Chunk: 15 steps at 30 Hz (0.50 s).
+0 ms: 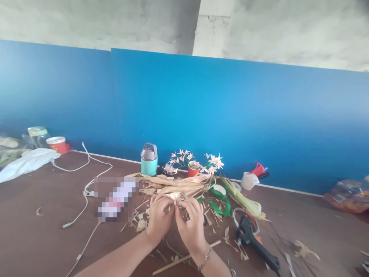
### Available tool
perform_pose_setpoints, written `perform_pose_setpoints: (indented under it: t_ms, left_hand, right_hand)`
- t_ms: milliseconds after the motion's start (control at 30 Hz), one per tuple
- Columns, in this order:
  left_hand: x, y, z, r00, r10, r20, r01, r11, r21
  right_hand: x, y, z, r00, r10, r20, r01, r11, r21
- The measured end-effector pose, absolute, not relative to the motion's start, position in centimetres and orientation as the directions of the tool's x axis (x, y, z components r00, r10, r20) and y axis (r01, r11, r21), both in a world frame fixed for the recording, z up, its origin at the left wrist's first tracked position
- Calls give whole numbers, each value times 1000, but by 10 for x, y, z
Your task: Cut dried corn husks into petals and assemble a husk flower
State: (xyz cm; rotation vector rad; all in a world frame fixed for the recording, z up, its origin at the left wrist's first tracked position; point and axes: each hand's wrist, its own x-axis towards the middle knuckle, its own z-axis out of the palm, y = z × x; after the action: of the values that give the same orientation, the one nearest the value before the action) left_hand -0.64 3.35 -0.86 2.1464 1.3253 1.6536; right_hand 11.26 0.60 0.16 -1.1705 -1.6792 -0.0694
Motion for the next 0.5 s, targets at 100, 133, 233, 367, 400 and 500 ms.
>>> perform_pose_setpoints:
  t_ms: [100, 133, 233, 367, 400, 500]
  left_hand:
    - [-6, 35, -9, -35, 731, 681, 536, -562, 630]
    - [-6, 36, -9, -50, 750, 659, 521, -544, 658]
    - [-6, 38, -10, -72, 808, 585, 439, -501, 746]
    - [-6, 39, -9, -48, 863, 503, 305, -467, 830]
    - [-6, 39, -9, -43, 873, 486, 277, -457, 845]
    - [-7, 39, -8, -38, 898, 438, 216, -421, 881]
  right_hand:
    - [113, 6, 2, 40, 670, 742, 670, 533, -517]
    - [113, 6, 1, 66, 687, 723, 647, 523, -556]
    - [115, 9, -2, 206, 763, 613, 512, 450, -732]
    - [115, 15, -4, 308, 866, 395, 209, 343, -916]
    - [115, 15, -3, 301, 885, 355, 155, 322, -934]
    - [114, 15, 1, 267, 914, 305, 87, 293, -952]
